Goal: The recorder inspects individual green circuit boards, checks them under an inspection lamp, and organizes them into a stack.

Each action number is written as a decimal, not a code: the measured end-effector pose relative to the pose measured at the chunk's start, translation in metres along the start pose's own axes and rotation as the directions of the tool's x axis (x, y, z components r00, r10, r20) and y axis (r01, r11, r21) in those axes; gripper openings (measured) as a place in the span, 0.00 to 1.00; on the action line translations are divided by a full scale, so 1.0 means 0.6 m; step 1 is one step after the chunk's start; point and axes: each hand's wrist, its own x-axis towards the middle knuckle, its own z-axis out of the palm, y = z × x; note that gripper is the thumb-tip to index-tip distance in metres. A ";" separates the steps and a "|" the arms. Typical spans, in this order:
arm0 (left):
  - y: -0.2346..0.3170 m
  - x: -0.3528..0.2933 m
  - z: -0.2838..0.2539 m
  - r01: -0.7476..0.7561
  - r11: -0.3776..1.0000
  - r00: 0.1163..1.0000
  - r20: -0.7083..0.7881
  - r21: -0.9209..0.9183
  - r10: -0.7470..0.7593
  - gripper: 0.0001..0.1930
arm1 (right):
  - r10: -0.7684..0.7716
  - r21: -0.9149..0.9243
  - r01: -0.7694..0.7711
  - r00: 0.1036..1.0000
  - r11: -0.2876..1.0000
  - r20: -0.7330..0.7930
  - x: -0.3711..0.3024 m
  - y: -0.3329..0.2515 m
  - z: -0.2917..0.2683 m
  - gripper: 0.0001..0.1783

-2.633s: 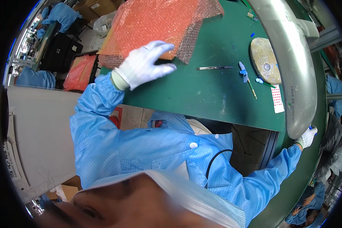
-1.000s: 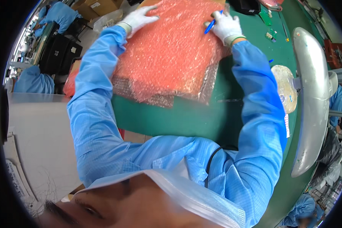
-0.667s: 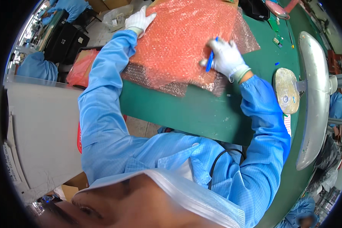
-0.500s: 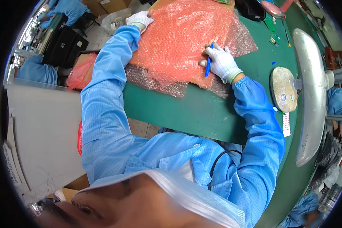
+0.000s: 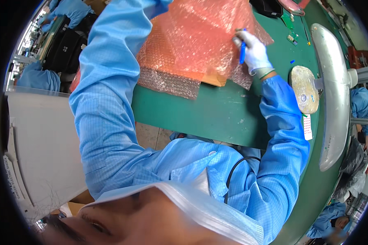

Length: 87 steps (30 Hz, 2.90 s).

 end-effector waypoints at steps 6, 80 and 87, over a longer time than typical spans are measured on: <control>-0.049 -0.021 -0.149 0.355 0.931 0.925 -0.171 0.082 -0.338 0.21 | -0.230 -0.070 0.221 0.955 0.973 -0.186 0.087 -0.046 -0.088 0.14; 0.440 -0.496 0.073 -0.077 0.696 0.835 0.336 -0.714 0.437 0.12 | -0.014 -0.149 -0.033 0.952 0.988 -0.306 -0.320 -0.029 -0.172 0.03; 0.439 -0.499 0.053 -0.090 0.698 0.840 0.322 -0.711 0.437 0.11 | -0.112 -0.215 0.059 0.964 0.975 -0.240 -0.320 -0.042 -0.171 0.03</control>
